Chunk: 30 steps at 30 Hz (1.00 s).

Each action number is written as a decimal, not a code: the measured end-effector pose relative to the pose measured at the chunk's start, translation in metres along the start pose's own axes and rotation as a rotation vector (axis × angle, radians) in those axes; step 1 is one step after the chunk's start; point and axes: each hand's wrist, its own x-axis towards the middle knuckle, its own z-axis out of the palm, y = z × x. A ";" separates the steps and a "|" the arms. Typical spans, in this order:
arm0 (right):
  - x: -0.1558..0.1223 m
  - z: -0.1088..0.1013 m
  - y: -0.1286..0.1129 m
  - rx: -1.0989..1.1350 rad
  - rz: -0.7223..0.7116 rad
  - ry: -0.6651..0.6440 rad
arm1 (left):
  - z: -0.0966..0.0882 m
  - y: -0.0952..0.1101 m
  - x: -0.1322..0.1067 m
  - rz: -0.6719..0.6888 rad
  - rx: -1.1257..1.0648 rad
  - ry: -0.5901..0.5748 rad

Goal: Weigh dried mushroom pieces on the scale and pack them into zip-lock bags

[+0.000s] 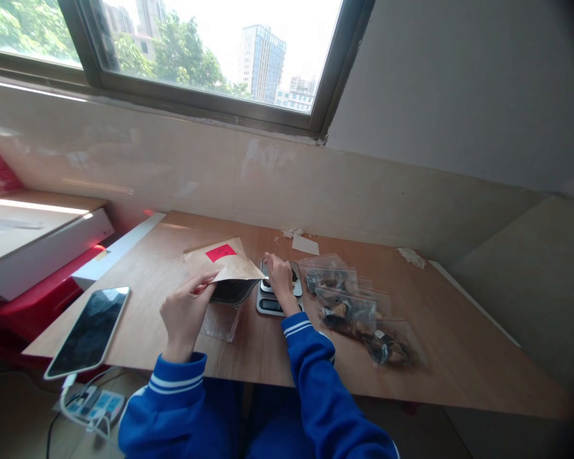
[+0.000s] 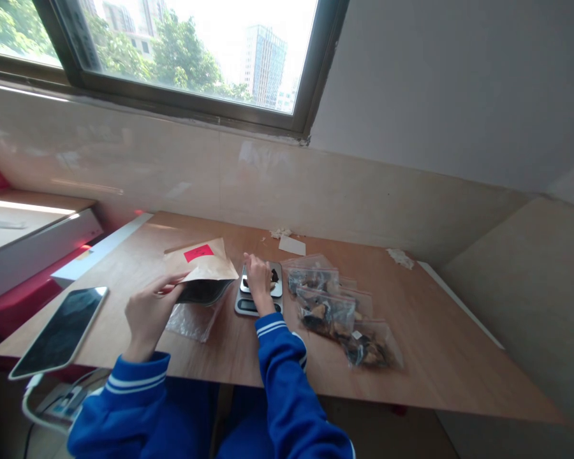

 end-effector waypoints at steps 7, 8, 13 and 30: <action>0.024 0.002 0.032 0.129 0.028 -0.109 | 0.000 0.002 0.001 -0.008 -0.003 -0.016; 0.024 0.004 0.033 0.118 0.017 -0.126 | 0.000 0.002 0.001 -0.011 -0.003 -0.018; 0.019 0.007 0.031 0.076 -0.043 -0.217 | -0.002 0.003 0.001 -0.018 0.000 -0.026; -0.040 -0.031 0.028 0.266 -0.071 -0.019 | -0.001 0.001 0.002 0.038 -0.041 0.004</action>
